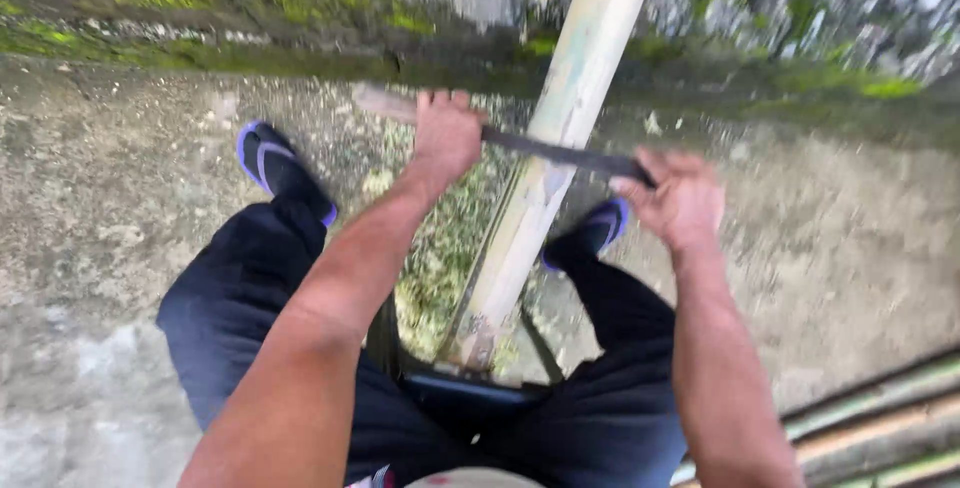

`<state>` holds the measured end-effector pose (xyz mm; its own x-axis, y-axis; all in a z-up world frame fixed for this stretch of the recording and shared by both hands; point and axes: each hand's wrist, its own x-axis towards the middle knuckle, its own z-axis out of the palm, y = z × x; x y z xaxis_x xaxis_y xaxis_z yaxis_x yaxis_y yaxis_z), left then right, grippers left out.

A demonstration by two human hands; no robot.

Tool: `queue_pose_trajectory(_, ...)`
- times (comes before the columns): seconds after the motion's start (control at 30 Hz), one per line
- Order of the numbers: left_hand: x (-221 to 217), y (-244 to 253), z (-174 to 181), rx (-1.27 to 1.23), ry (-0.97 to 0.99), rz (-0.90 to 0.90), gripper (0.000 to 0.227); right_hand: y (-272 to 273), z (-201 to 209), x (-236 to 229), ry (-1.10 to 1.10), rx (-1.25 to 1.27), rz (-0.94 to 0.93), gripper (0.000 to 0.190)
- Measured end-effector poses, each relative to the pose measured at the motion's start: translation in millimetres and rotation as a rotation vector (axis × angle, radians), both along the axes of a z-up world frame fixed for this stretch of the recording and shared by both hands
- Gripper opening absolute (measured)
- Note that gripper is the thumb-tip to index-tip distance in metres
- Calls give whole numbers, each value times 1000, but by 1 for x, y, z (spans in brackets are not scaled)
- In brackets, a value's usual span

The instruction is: Stripping the outer layer of a bamboo stalk using a large knife.

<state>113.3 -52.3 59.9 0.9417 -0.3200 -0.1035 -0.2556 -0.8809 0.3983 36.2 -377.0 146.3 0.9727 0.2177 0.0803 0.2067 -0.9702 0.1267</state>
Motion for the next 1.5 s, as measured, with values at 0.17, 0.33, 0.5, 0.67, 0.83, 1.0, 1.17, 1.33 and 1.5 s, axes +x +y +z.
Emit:
queue_pose_trajectory(0.17,-76,15,-16,48,118,-115,29,22,-3,-87,82,172,-17,60)
queue_pose_trajectory(0.33,-30,10,-12,65,-11,-80,13,-3,-25,-41,-39,162,123,58)
queue_pose_trajectory(0.5,-39,13,17,128,144,-70,14,20,-4,-47,127,196,-65,62)
queue_pose_trajectory(0.67,-30,14,7,155,35,-99,17,-2,-36,-48,70,268,14,63)
queue_pose_trajectory(0.83,-40,14,15,161,-40,-70,17,8,-12,-44,68,218,48,63)
queue_pose_trajectory(1.0,-59,17,-10,170,199,-116,15,16,-19,-76,170,132,-86,67)
queue_pose_trajectory(1.17,-6,-3,-3,166,4,-38,18,8,19,-5,155,167,-108,58)
queue_pose_trajectory(1.33,-59,13,-44,48,161,-60,26,35,18,-58,39,79,1,57)
queue_pose_trajectory(1.5,10,10,-58,-60,-111,-20,13,15,19,7,-1,18,119,57)
